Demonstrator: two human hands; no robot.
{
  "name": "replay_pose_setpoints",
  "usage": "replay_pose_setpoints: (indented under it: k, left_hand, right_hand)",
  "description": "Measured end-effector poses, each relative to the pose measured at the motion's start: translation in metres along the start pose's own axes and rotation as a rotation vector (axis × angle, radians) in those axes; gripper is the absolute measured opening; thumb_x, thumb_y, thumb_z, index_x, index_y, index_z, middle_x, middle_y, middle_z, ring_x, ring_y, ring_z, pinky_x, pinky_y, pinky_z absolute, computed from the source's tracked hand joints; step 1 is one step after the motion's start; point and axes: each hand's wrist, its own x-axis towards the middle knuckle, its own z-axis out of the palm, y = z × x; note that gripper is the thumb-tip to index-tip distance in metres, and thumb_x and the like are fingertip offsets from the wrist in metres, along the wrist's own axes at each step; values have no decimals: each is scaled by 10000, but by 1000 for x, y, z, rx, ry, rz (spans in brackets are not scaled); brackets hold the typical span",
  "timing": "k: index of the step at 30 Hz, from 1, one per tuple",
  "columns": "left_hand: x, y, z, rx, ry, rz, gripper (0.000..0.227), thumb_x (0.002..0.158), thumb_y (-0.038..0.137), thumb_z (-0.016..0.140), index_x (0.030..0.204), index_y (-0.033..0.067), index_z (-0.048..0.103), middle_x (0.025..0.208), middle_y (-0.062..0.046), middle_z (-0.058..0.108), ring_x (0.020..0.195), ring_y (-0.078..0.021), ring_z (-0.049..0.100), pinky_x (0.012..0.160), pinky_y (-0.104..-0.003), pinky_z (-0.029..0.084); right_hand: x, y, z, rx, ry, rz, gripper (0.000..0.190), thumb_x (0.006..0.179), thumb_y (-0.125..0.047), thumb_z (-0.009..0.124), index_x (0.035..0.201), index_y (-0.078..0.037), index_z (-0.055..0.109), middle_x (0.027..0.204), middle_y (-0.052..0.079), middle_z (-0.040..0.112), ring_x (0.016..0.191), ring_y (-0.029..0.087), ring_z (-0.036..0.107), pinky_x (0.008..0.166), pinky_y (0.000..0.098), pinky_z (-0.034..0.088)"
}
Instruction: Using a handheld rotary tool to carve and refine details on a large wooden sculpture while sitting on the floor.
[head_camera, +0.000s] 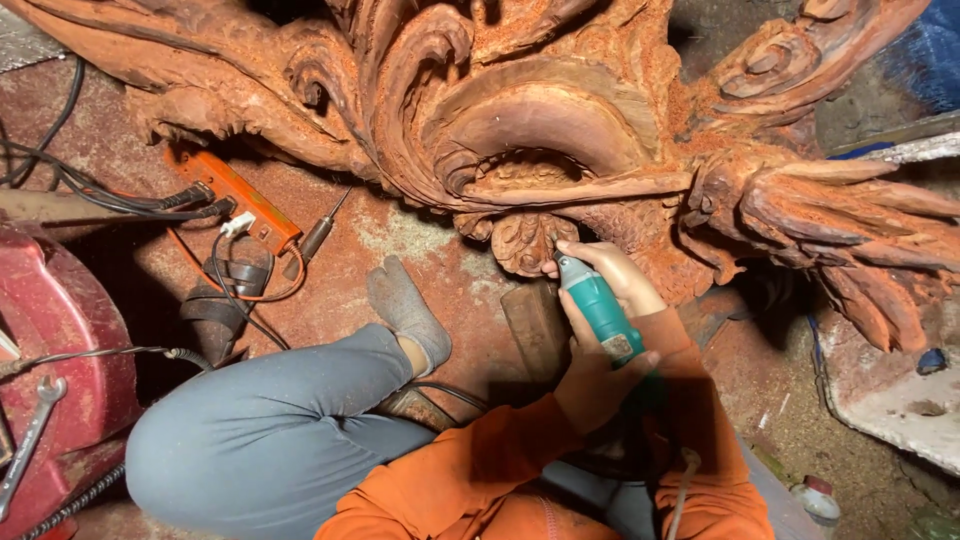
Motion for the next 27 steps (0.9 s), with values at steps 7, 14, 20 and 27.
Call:
replay_pose_setpoints:
  k: [7,14,20,27]
  left_hand:
    - [-3,7,-11,-41,-238,240,345,885,303,637,1044,1,586,960,-129,640,804,-213,617,749,-319,542]
    - [-14,47,-10,-99,-112,-28,1454,667,389,825,1535,249,-334,1317,-203,455,1222,-297,566,1002,-387,503]
    - [-15,16,-11,-169,-146,80,1472,647,334,852,1546,265,-311,1340,-213,466,1200,-306,548,1029,-418,463]
    - [-5,-76,-29,4,55,347,1328,717,327,878,1607,157,-92,1174,-195,672,1007,-325,697,912,-444,573]
  right_hand:
    - [-3,-13,7,45,-2,64,368,929,-206,708,970,157,671,951,321,716,893,399,747,805,539,615]
    - [-6,-9,3,52,27,69,380,927,-210,712,982,163,664,991,340,710,939,407,739,831,539,601]
    - [-21,-3,7,-15,112,5,343,913,-243,745,946,95,697,886,228,719,811,318,740,785,473,613]
    - [-3,53,-4,-794,180,-306,346,963,-494,703,870,-179,813,989,25,758,1025,242,712,947,364,525]
